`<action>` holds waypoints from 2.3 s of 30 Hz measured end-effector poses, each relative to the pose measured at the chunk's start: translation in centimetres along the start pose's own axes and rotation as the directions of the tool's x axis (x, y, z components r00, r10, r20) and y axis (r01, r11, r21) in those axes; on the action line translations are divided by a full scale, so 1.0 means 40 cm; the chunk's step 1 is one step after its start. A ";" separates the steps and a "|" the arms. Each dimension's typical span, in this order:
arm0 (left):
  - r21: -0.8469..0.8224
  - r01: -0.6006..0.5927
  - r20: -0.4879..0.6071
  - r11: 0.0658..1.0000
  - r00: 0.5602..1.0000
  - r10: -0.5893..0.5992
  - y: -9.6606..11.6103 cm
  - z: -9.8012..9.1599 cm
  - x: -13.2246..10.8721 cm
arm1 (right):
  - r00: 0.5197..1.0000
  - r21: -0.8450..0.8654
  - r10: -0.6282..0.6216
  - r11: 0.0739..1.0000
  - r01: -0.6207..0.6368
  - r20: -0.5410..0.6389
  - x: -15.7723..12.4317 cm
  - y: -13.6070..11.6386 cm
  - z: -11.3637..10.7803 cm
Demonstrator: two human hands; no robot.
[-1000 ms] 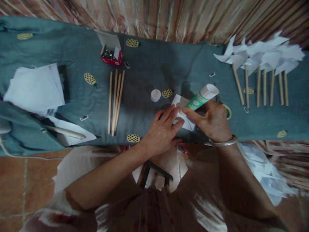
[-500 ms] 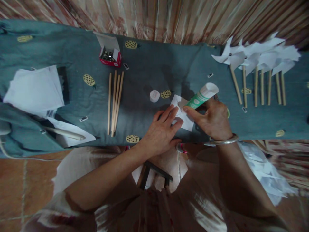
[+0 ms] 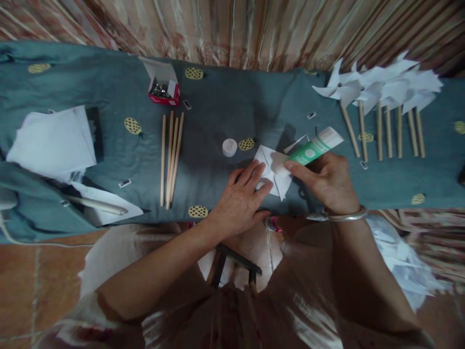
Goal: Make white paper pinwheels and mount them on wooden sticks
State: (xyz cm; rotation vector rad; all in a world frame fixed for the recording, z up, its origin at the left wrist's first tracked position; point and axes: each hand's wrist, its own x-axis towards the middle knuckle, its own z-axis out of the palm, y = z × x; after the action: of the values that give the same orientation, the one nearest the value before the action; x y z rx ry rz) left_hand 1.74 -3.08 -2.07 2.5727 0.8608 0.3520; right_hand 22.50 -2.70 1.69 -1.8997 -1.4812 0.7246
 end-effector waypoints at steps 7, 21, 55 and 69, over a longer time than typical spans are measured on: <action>0.002 -0.028 -0.050 1.000 0.998 0.028 -0.007 -0.008 0.002 | 0.967 0.609 0.217 0.788 -0.091 -0.136 0.020 0.004 -0.029; 0.087 0.284 -0.200 0.955 0.944 -0.263 -0.162 -0.104 0.044 | 0.963 0.845 0.231 0.479 -0.238 0.140 0.030 0.016 0.017; -0.976 0.086 -0.061 0.200 0.774 -0.631 -0.087 -0.094 0.045 | 0.970 0.928 0.149 0.291 -0.231 0.194 -0.003 -0.058 0.100; -0.942 0.093 -0.138 0.323 0.769 -0.624 -0.096 -0.076 0.038 | 0.960 0.909 0.183 0.325 -0.261 0.210 -0.001 -0.065 0.118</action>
State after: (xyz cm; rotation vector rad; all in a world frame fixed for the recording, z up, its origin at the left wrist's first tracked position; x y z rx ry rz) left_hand -0.14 1.54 -0.92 1.1652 1.0080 1.0309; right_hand 17.37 -1.63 0.52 -1.1065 -0.4947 1.4051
